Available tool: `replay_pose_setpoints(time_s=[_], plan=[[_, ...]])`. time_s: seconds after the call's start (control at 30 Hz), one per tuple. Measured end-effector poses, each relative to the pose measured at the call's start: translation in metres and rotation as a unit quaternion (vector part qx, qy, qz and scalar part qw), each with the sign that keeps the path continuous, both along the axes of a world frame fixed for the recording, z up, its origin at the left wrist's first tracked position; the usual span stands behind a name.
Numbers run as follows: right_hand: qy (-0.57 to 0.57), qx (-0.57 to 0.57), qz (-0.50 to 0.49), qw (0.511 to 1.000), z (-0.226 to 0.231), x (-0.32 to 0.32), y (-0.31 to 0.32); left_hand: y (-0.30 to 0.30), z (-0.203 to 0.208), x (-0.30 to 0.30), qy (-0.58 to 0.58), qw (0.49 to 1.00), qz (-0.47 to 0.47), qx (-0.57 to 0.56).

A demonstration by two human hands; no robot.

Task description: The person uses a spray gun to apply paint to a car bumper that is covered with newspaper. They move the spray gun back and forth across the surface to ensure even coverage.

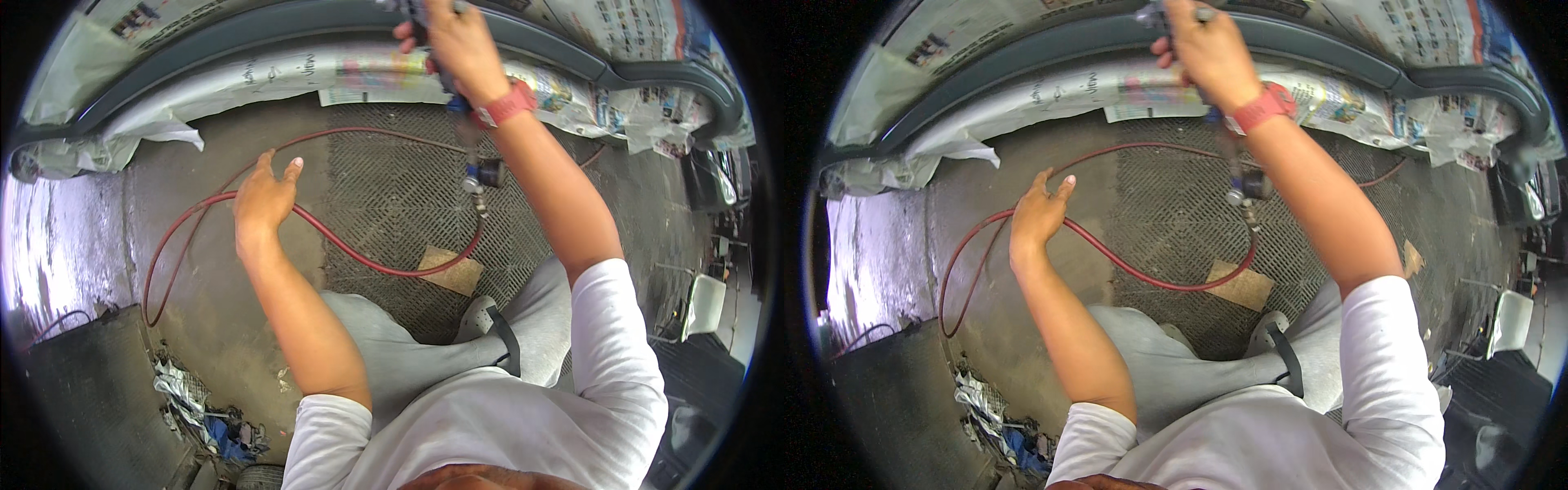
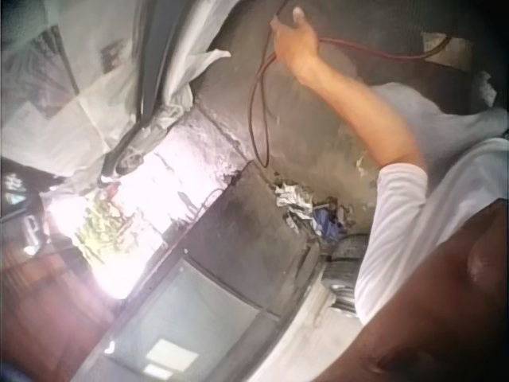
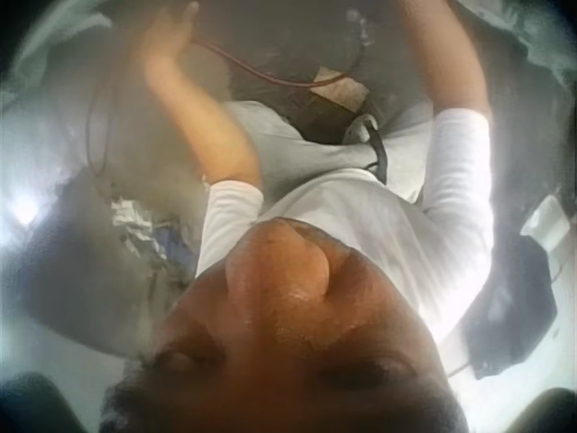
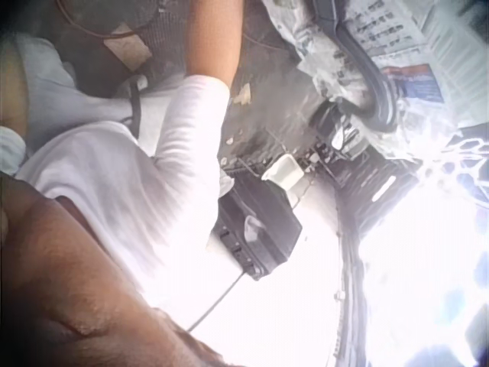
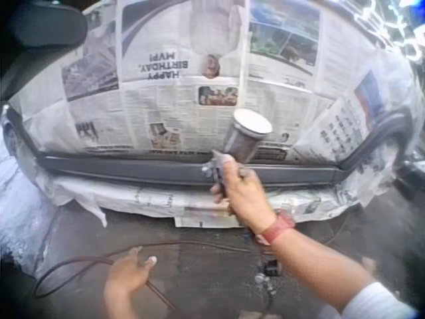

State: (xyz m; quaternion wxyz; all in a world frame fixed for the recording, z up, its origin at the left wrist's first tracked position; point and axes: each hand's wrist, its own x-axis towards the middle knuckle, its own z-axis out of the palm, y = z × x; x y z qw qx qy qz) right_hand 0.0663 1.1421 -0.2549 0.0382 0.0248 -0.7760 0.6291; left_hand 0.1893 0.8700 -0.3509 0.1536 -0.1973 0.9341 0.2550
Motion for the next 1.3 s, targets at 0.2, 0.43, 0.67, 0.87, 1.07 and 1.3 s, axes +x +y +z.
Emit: replay_pose_setpoints(time_s=[0.2, 0.43, 0.67, 0.87, 1.07, 1.3], plan=[[0.251, 0.129, 0.019, 0.959, -0.033, -0.043, -0.145, -0.046, 0.001, 0.029, 0.084, 0.991, 0.089, -0.049], [0.139, -0.003, 0.117, 0.983, -0.087, -0.021, -0.248, -0.079, 0.0, 0.048, 0.07, 0.987, 0.129, -0.065], [0.061, -0.071, -0.023, 0.995, -0.168, 0.011, -0.166, -0.069, -0.013, 0.038, 0.066, 0.996, 0.057, -0.032], [0.119, -0.099, -0.233, 0.96, -0.195, 0.071, -0.048, -0.062, -0.017, 0.031, 0.069, 0.995, 0.048, -0.049], [0.114, -0.103, -0.222, 0.963, -0.17, 0.087, -0.042, -0.063, -0.013, 0.026, 0.04, 0.997, 0.046, -0.05], [0.088, -0.088, -0.038, 0.992, -0.145, 0.05, -0.1, -0.058, -0.015, 0.027, 0.042, 0.997, 0.042, -0.056]])
